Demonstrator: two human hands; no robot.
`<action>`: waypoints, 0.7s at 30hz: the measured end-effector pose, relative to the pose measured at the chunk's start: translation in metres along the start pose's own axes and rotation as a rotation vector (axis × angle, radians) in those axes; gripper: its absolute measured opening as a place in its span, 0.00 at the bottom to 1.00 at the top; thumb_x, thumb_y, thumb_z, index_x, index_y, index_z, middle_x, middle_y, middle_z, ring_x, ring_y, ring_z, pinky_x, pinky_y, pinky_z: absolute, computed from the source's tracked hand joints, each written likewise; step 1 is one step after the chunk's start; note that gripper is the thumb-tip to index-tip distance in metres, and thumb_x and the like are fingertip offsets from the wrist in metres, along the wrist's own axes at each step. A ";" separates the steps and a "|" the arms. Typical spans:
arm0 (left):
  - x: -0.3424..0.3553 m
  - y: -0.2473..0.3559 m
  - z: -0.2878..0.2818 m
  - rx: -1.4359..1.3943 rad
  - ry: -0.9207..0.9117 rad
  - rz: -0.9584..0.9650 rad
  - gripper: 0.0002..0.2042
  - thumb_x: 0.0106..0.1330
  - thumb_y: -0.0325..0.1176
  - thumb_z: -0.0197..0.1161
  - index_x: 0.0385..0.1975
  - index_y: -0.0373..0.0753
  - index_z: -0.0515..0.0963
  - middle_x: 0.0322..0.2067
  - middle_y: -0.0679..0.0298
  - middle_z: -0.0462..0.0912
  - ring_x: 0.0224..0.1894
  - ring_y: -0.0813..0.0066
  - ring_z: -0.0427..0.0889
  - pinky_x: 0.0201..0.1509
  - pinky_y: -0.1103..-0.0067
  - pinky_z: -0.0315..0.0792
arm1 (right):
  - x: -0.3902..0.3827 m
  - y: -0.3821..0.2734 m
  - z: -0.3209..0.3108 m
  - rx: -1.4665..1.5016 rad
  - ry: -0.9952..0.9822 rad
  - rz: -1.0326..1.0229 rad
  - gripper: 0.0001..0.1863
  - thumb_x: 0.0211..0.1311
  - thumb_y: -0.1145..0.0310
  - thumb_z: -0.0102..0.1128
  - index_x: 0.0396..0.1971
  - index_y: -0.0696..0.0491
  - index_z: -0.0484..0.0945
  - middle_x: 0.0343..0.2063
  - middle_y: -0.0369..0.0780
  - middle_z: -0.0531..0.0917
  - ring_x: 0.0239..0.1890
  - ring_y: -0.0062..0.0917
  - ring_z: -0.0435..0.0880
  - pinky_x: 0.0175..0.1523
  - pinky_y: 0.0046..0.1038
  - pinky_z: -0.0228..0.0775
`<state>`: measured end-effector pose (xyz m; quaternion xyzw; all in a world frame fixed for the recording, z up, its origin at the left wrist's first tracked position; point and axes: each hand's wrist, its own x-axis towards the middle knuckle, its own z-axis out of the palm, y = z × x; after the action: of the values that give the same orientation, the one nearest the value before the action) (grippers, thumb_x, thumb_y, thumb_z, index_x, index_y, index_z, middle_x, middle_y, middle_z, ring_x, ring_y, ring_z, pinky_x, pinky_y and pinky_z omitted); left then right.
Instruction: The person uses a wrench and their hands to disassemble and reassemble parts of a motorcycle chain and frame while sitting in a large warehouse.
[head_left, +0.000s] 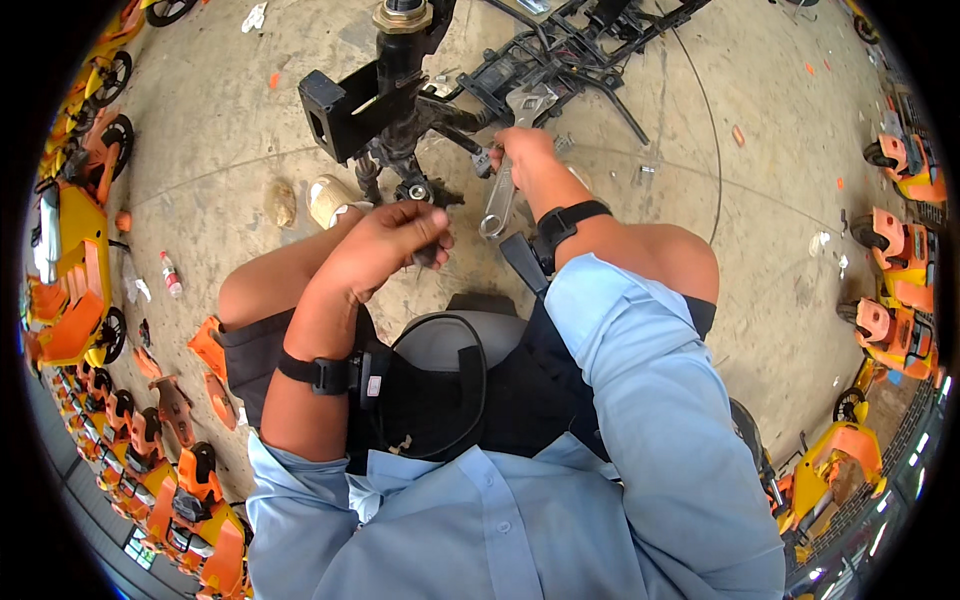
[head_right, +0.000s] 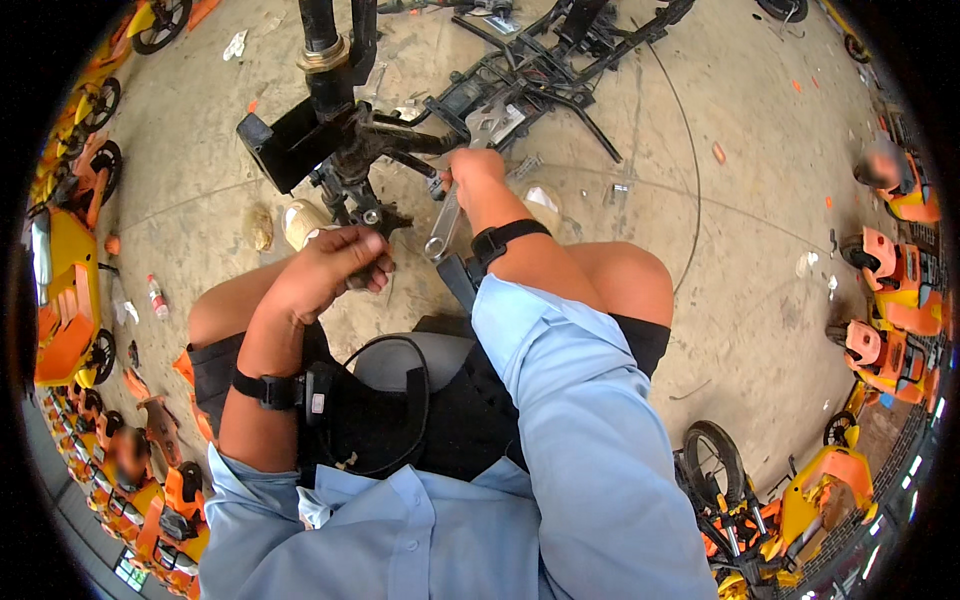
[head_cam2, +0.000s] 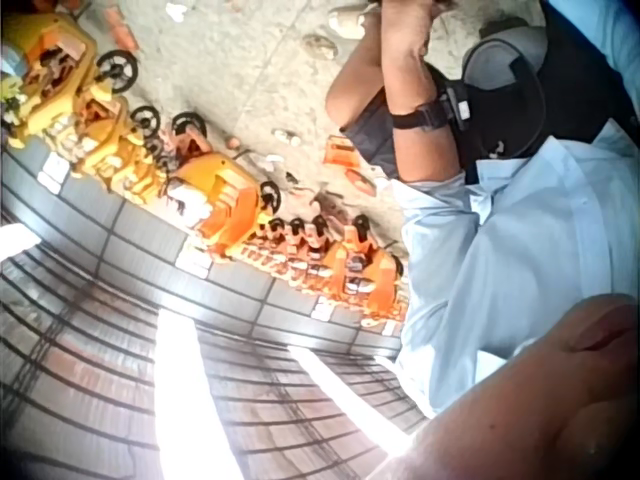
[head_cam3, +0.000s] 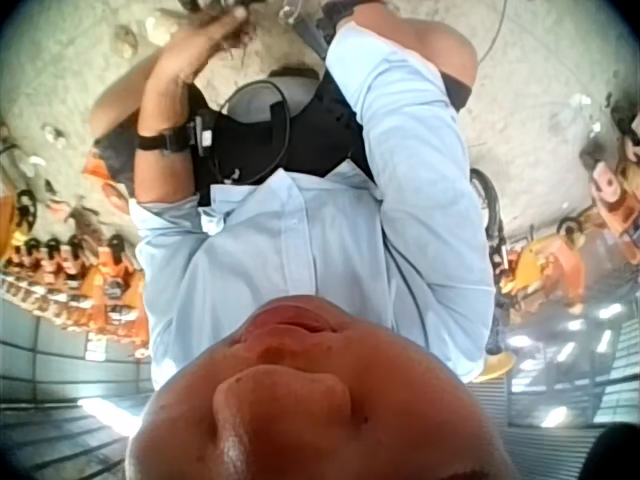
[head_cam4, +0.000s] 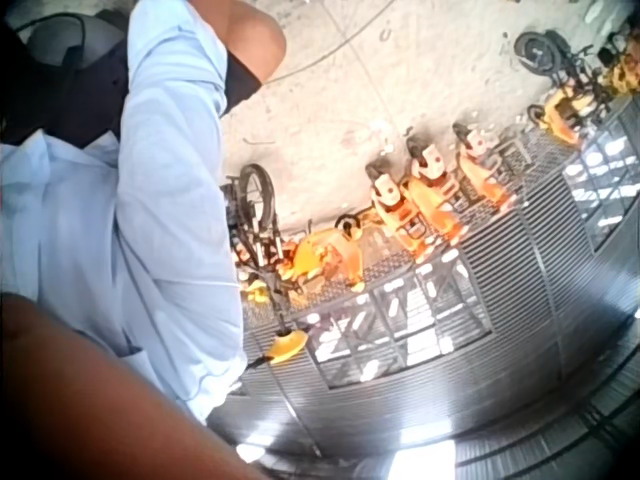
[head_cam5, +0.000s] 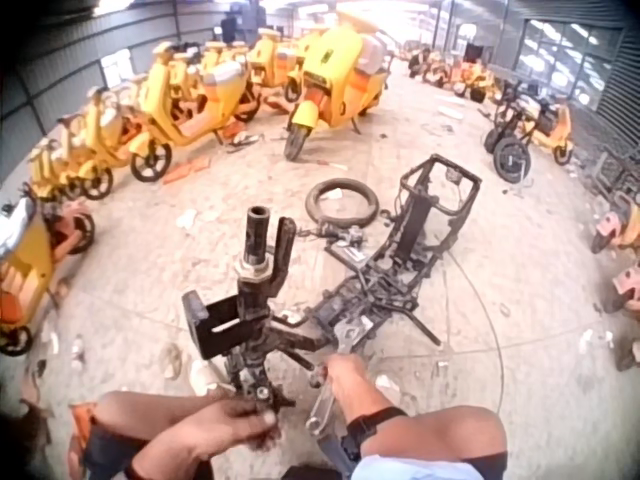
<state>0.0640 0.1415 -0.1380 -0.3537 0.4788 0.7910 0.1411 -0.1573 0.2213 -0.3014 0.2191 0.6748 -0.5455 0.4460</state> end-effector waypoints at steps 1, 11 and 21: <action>0.000 -0.003 0.001 0.102 -0.017 0.016 0.18 0.72 0.30 0.59 0.57 0.27 0.71 0.36 0.58 0.82 0.36 0.70 0.83 0.42 0.77 0.78 | -0.003 -0.002 -0.001 0.002 -0.004 -0.013 0.08 0.63 0.76 0.59 0.38 0.65 0.76 0.26 0.47 0.81 0.21 0.32 0.80 0.24 0.36 0.73; 0.014 -0.030 0.004 0.131 0.213 -0.055 0.24 0.66 0.20 0.54 0.64 0.30 0.66 0.40 0.56 0.82 0.36 0.72 0.83 0.35 0.77 0.80 | 0.002 0.002 -0.007 0.108 -0.037 -0.026 0.08 0.63 0.80 0.56 0.38 0.70 0.74 0.31 0.50 0.81 0.23 0.36 0.82 0.24 0.39 0.71; 0.024 -0.038 0.007 0.561 0.221 -0.005 0.21 0.70 0.28 0.55 0.61 0.27 0.66 0.32 0.56 0.82 0.26 0.72 0.84 0.28 0.75 0.80 | 0.001 0.004 -0.003 0.074 -0.026 -0.028 0.09 0.64 0.79 0.56 0.40 0.70 0.74 0.32 0.51 0.81 0.24 0.36 0.84 0.22 0.38 0.71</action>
<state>0.0652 0.1637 -0.1778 -0.3860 0.6903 0.5843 0.1821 -0.1557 0.2250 -0.3046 0.2189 0.6514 -0.5792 0.4386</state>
